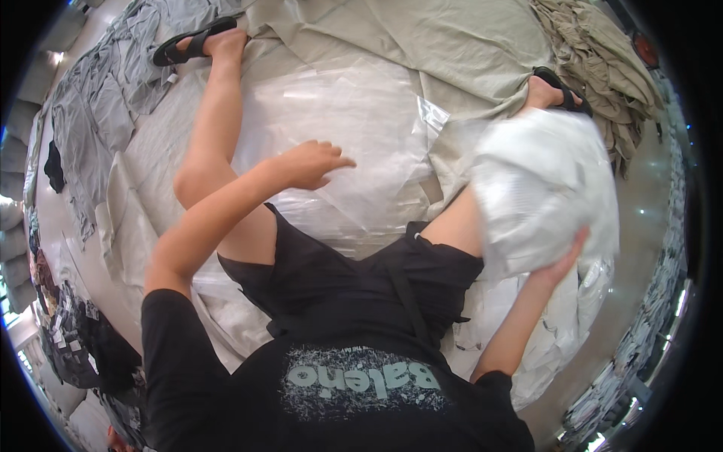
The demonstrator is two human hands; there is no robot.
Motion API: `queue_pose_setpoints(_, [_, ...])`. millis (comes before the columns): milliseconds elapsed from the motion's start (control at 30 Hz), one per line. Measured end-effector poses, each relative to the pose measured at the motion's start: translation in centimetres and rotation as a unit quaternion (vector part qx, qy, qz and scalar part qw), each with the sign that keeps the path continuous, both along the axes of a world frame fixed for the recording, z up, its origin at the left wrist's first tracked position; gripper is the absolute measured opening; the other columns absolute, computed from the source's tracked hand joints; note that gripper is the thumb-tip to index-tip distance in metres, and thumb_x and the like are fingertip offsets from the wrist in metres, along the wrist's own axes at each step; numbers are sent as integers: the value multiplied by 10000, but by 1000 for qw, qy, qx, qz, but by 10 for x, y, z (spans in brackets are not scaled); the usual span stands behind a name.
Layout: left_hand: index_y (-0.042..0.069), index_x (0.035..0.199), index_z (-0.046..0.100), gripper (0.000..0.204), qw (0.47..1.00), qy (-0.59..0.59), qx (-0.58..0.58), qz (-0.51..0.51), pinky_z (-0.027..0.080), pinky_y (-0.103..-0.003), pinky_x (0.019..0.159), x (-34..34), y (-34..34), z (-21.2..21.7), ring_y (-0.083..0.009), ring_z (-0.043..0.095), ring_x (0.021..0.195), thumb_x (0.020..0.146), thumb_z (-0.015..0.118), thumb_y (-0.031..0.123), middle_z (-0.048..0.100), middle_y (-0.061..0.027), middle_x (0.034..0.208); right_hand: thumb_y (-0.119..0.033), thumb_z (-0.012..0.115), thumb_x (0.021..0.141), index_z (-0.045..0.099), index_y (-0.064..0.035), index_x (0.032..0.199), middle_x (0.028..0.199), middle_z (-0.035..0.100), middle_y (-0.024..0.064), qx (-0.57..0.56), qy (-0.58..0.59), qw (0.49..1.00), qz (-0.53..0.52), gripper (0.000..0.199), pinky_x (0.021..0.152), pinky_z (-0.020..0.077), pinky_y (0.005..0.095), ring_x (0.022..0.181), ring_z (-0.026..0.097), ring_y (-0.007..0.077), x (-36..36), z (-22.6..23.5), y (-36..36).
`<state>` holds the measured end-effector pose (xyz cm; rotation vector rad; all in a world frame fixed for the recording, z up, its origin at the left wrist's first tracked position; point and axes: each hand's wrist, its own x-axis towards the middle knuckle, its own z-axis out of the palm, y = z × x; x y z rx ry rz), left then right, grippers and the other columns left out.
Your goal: The person sits on the floor and repeatedly folds white shirts, places them into clear plastic bags, and seals the bags. They handle the garments one at a time, smoothing and aligning them before packaging.
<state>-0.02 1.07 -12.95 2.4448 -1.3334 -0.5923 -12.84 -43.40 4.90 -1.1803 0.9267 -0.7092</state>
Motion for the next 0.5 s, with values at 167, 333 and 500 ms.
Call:
queue_pose_setpoints(167, [175, 1376, 588, 483, 975, -141, 151, -78, 564, -441, 849, -52, 16, -42, -323, 684, 1096, 919, 743, 151, 664, -105, 1149, -413, 628, 1080, 524, 0, 1530, 1525, 583, 175, 26, -146, 989, 3, 619, 1171, 474, 478, 1382, 581, 312, -101, -63, -81])
queue_pose_setpoints(333, [64, 1264, 598, 336, 967, -105, 230, 24, 579, -450, 737, -56, 29, -67, -361, 753, 937, 946, 680, 133, 720, -157, 1059, -279, 632, 1093, 600, 9, 1433, 1356, 683, 171, 40, -48, 986, 155, 447, 1050, 559, 412, 1225, 672, 254, -138, -149, -72])
queue_pose_setpoints(500, [38, 1225, 658, 341, 950, -9, 310, 45, 610, -493, 789, -68, 25, -58, -370, 770, 948, 946, 714, 227, 774, -201, 983, -206, 709, 995, 534, -27, 1525, 1423, 637, 233, -176, 127, 757, 616, 587, 1030, 553, 457, 1240, 653, 357, -30, -176, 103])
